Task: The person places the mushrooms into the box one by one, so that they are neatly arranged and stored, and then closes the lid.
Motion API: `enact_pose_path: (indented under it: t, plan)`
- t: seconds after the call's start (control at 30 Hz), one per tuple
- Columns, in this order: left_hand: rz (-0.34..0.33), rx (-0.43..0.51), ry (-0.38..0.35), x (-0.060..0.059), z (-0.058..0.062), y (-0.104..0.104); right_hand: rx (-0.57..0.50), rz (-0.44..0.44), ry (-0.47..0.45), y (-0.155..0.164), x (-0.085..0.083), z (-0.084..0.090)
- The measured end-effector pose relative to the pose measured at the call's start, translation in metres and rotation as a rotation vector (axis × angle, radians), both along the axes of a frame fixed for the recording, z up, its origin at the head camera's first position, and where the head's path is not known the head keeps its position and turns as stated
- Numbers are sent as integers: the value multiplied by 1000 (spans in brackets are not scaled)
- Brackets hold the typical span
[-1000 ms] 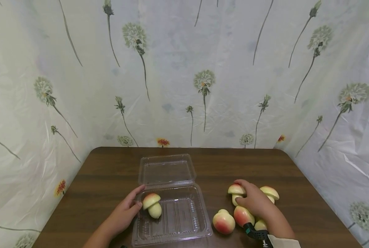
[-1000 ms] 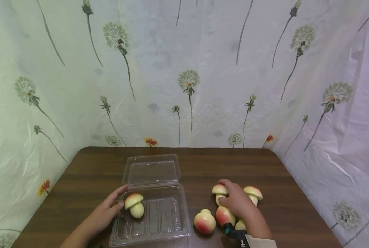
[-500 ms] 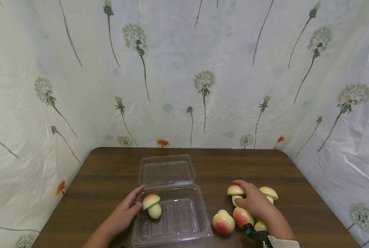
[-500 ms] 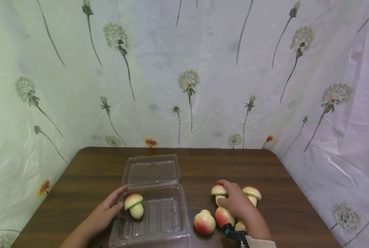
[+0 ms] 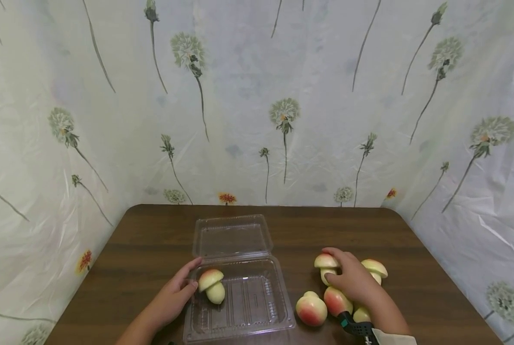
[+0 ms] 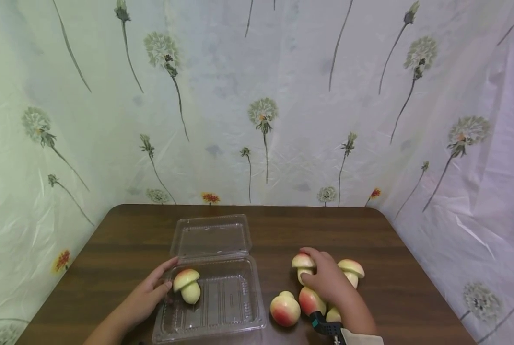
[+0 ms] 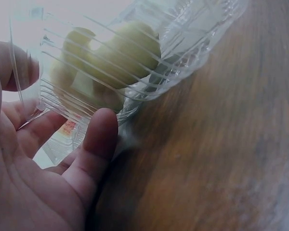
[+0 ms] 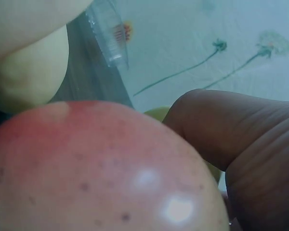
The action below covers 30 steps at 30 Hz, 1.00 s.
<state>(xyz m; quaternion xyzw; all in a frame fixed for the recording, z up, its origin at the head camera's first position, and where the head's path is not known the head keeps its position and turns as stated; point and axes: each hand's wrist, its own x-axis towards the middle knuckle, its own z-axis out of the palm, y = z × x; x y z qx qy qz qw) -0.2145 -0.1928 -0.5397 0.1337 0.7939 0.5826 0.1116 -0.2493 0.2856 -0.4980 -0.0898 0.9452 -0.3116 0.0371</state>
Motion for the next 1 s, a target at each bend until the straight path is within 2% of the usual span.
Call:
enact_pose_path:
  t: [0.37, 0.8, 1.0]
  plan:
    - [5, -12, -9, 0, 1, 0, 1, -5, 20, -4, 2, 3]
    - [12, -13, 18, 0, 0, 0, -35, 30, 54, -12, 2, 2]
    - [11, -7, 8, 0, 1, 1, -49, 36, 32, -17, 2, 1]
